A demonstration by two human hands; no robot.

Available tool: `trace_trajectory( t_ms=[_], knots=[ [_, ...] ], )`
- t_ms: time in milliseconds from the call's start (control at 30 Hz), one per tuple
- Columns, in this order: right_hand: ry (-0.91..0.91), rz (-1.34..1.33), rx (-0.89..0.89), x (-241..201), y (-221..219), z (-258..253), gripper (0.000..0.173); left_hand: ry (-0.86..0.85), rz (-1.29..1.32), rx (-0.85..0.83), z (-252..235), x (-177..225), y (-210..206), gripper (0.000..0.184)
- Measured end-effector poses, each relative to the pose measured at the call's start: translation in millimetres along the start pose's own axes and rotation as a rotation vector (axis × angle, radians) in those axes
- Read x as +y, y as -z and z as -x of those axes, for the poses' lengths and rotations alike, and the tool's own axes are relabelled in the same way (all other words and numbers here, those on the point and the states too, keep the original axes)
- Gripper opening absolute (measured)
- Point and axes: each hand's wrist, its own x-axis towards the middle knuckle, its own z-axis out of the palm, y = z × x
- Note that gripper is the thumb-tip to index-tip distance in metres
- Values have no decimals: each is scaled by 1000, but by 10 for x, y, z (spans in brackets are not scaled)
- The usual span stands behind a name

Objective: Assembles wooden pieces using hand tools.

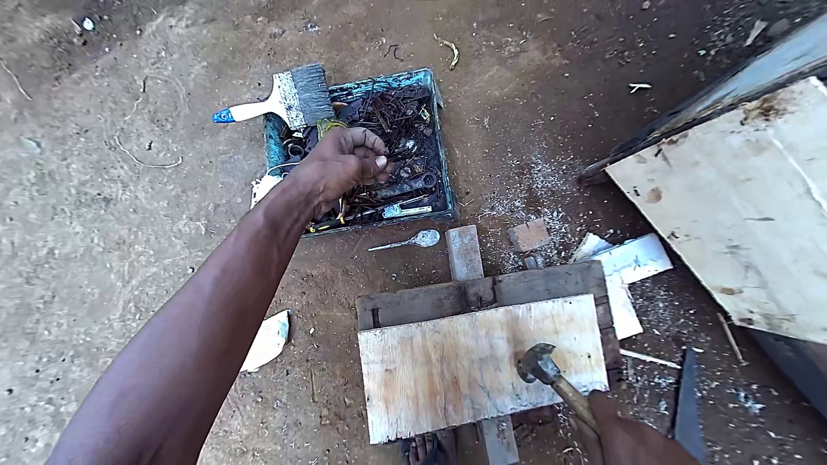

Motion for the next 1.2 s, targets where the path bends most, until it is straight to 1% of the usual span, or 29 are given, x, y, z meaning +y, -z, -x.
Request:
trace_trajectory(
  t_ms=[67, 100, 133, 167, 233, 267, 333, 400, 433, 533, 600, 633, 733, 833, 867, 933, 1000, 1033, 1067, 1100, 1167, 1200],
  knots=[
    [-49, -39, 5, -52, -37, 49, 46, -35, -80, -16, 244, 60, -56, 32],
    [-87, -58, -10, -68, -79, 77, 45, -48, -136, -43, 366, 65, -127, 36],
    [-109, -94, -10, -63, -142, 97, 45, -72, -189, -66, 494, 66, -207, 34],
    [-114, -155, 9, -37, -257, 126, 46, -100, -237, -87, 627, 75, -293, 28],
    [-99, -319, 76, 39, -586, 127, 49, -129, -298, -107, 990, 123, -528, 18],
    [-86, -425, 128, 64, -786, 102, 50, -136, -318, -124, 1166, 148, -630, 16],
    [-61, -662, 214, 72, -1136, 75, 49, -124, -389, -227, 1545, 194, -811, 14],
    [-60, -871, 265, 55, -1292, 128, 49, -136, -532, -371, 1854, 297, -945, 11],
    [-77, -905, 293, 51, -1317, 178, 50, -166, -607, -437, 1982, 354, -986, 9],
    [-146, -867, 393, -2, -1411, 307, 51, -214, -760, -557, 2279, 578, -994, 5],
    [-181, -791, 421, -31, -1418, 259, 50, -200, -816, -560, 2349, 790, -1011, 5],
    [-189, -744, 401, -40, -1438, 206, 50, -211, -841, -550, 2360, 877, -1052, 6],
    [-200, -677, 353, -54, -1429, 103, 50, -310, -972, -517, 2288, 1088, -1330, 4],
    [-166, -720, 353, 12, -1445, 67, 50, -444, -1152, -551, 2156, 1105, -1742, 4],
    [-146, -770, 360, 51, -1477, 47, 50, -480, -1209, -576, 2128, 1076, -1846, 5],
    [-105, -903, 371, 157, -1560, -8, 50, -485, -1249, -614, 2121, 993, -1937, 4],
    [-77, -1023, 398, 233, -1684, -56, 48, -441, -1157, -607, 2163, 807, -1824, 6],
    [-65, -1073, 416, 259, -1752, -70, 47, -364, -1103, -569, 2178, 657, -1707, 9],
    [-62, -1112, 430, 274, -1817, -77, 47, -271, -1031, -495, 2188, 447, -1561, 12],
    [-70, -1144, 436, 279, -1887, -85, 48, -169, -943, -385, 2216, 179, -1401, 15],
    [-117, -1229, 441, 266, -2016, -80, 53, 22, -727, -88, 2369, -448, -1132, 17],
    [-153, -1313, 459, 250, -2053, -87, 54, 90, -587, 74, 2469, -751, -1066, 18]
  ],
)
